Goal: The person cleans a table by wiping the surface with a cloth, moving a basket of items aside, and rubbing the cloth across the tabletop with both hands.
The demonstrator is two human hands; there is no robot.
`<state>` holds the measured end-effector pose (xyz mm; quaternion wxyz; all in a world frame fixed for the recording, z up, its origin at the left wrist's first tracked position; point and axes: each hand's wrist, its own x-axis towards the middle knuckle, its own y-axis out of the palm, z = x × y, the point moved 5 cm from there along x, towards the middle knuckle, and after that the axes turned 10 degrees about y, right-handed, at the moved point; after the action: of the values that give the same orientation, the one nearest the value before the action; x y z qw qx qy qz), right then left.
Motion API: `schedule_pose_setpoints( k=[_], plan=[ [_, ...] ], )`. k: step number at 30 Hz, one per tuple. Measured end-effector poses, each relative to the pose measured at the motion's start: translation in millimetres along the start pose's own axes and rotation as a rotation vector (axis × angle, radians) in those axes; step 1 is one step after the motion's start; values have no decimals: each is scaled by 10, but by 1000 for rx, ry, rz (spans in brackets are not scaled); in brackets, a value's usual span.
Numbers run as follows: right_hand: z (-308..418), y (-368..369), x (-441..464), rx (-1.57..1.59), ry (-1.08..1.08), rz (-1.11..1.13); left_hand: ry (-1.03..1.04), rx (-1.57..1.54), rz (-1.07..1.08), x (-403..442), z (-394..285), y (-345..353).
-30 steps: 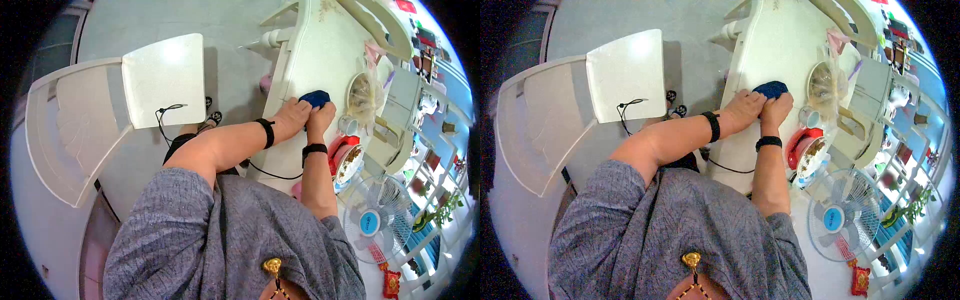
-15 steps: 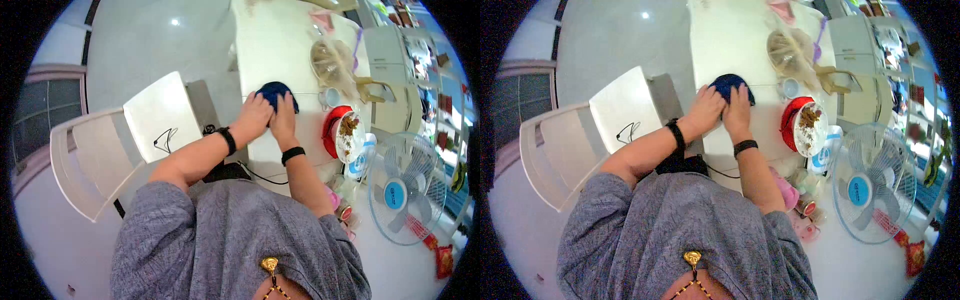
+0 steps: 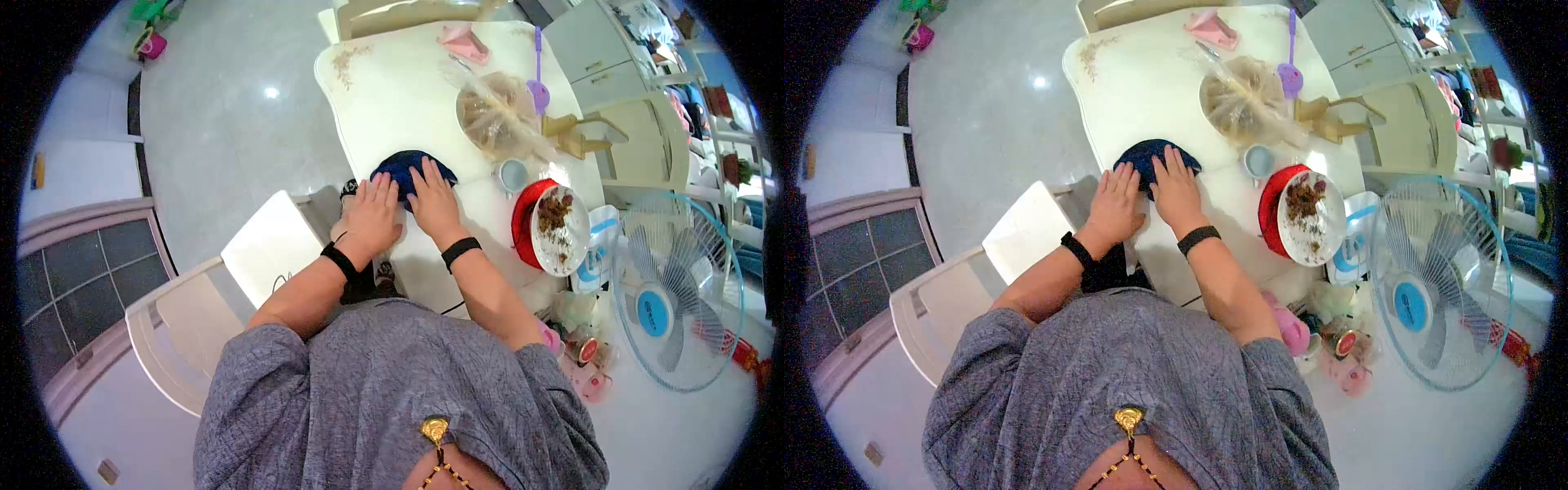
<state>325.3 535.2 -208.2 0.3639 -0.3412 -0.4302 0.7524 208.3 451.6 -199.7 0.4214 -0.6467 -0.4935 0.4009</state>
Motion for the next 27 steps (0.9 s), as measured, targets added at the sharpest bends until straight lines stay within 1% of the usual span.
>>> schedule_pose_setpoints(
  k=[3,5,11,12,15,16,18,19,20,21,23,24,25,26,27],
  plan=[
    [157,-30,534,2,-15,-11,24,19,33,324,459,-225],
    [295,-67,903,-20,-64,-60,40,45,38,550,801,-292],
    [657,-134,2124,-10,19,-82,83,60,58,1373,1816,-778],
    [682,-140,2287,7,32,-81,82,84,103,1482,1924,-833],
    [740,-195,2733,36,80,-93,120,57,106,1851,2225,-967],
    [722,-211,2876,28,93,-121,145,6,107,1972,2304,-994],
    [692,-289,3080,39,134,-160,188,6,97,2236,2404,-1016],
    [693,-334,3160,34,144,-156,220,16,74,2357,2417,-1020],
    [674,-386,3267,30,193,-161,217,-35,-3,2491,2436,-1012],
    [633,-423,3346,25,238,-167,221,-43,0,2590,2417,-1040],
    [481,-379,3468,20,221,-277,201,-109,40,2768,2377,-1106],
    [424,-370,3526,9,260,-288,218,-148,-92,2843,2367,-1104],
    [377,-369,3577,-1,299,-298,222,-152,-88,2935,2354,-1130],
    [342,-366,3620,-1,307,-297,224,-183,-35,3036,2344,-1136],
    [314,-392,3656,28,295,-350,226,-213,17,3113,2347,-1115]
  ],
)
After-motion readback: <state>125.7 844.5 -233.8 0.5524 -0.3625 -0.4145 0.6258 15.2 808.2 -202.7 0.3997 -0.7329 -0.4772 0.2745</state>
